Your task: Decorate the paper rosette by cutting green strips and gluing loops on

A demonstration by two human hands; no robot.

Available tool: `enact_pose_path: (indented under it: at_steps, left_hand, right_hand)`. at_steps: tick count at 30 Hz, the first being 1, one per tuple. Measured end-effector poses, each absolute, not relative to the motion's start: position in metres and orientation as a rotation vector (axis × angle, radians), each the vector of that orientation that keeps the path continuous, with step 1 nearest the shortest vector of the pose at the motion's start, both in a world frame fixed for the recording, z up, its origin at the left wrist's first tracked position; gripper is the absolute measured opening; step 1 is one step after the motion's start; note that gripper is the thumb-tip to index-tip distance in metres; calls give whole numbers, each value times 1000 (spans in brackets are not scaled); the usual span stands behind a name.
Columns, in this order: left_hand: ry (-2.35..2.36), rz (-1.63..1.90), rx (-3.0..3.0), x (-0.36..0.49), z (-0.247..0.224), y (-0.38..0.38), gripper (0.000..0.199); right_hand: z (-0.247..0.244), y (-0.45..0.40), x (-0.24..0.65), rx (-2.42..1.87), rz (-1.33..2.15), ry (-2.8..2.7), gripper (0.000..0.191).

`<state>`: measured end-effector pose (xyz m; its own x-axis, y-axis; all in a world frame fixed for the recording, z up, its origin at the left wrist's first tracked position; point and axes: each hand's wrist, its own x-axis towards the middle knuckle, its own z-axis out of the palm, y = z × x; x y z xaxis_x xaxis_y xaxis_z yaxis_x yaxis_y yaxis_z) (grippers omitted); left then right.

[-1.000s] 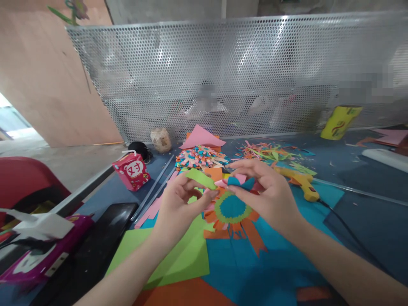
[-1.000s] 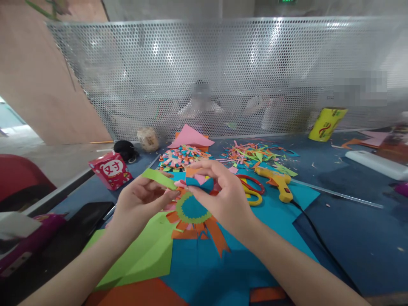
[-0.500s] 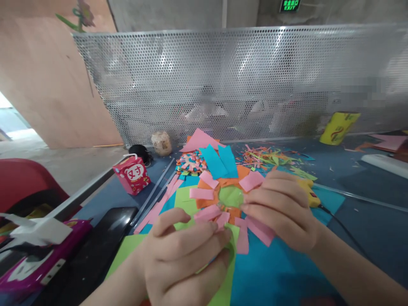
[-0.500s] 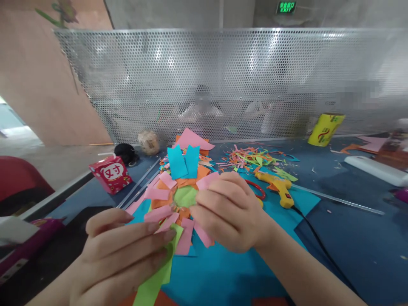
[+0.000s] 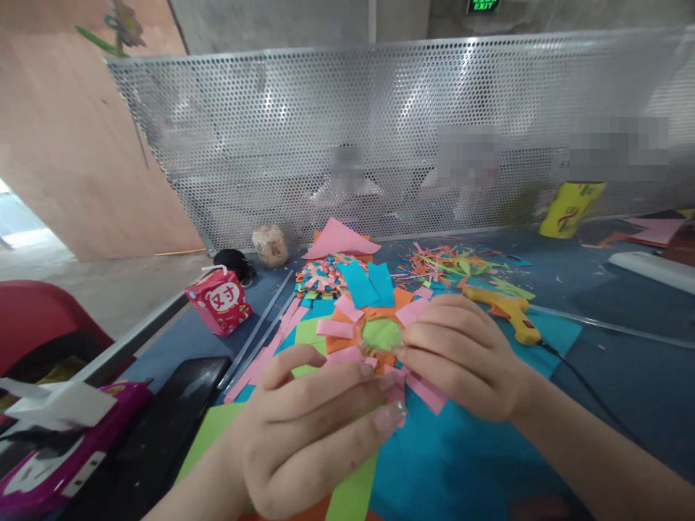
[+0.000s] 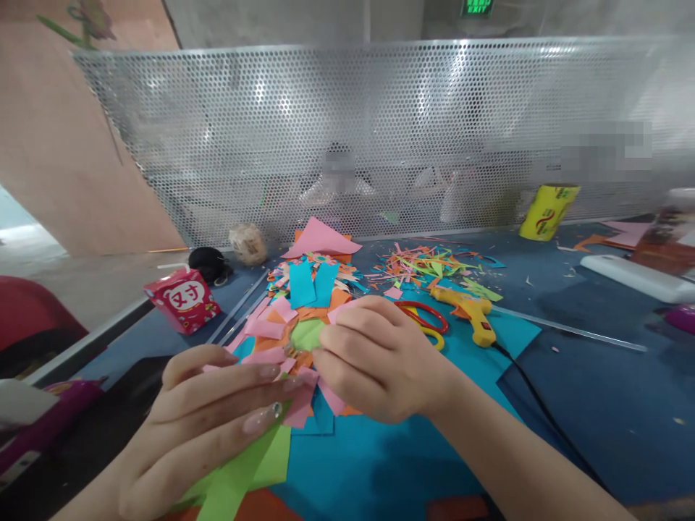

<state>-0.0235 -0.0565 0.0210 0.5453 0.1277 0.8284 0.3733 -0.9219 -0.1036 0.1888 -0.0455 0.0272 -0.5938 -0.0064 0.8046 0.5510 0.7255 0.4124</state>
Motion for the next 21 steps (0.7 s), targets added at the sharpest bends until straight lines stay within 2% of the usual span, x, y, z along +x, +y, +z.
enact_pose_path:
  at_steps: [5, 15, 18, 21]
  left_hand:
    - [-229, -1199, -2559, -32, 21, -41, 26]
    - [-563, -1257, -2438, -26, 26, -35, 21]
    - [-661, -1342, -2523, -27, 21, -32, 28]
    - [-951, -1744, -2622, -26, 18, -28, 49]
  right_hand:
    - [28, -45, 189, -431, -819, -2100, 16]
    - [24, -42, 187, -470, -793, -2097, 14]
    - [20, -40, 185, -530, -697, -2109, 13]
    - [13, -39, 183, -665, -384, -2061, 17]
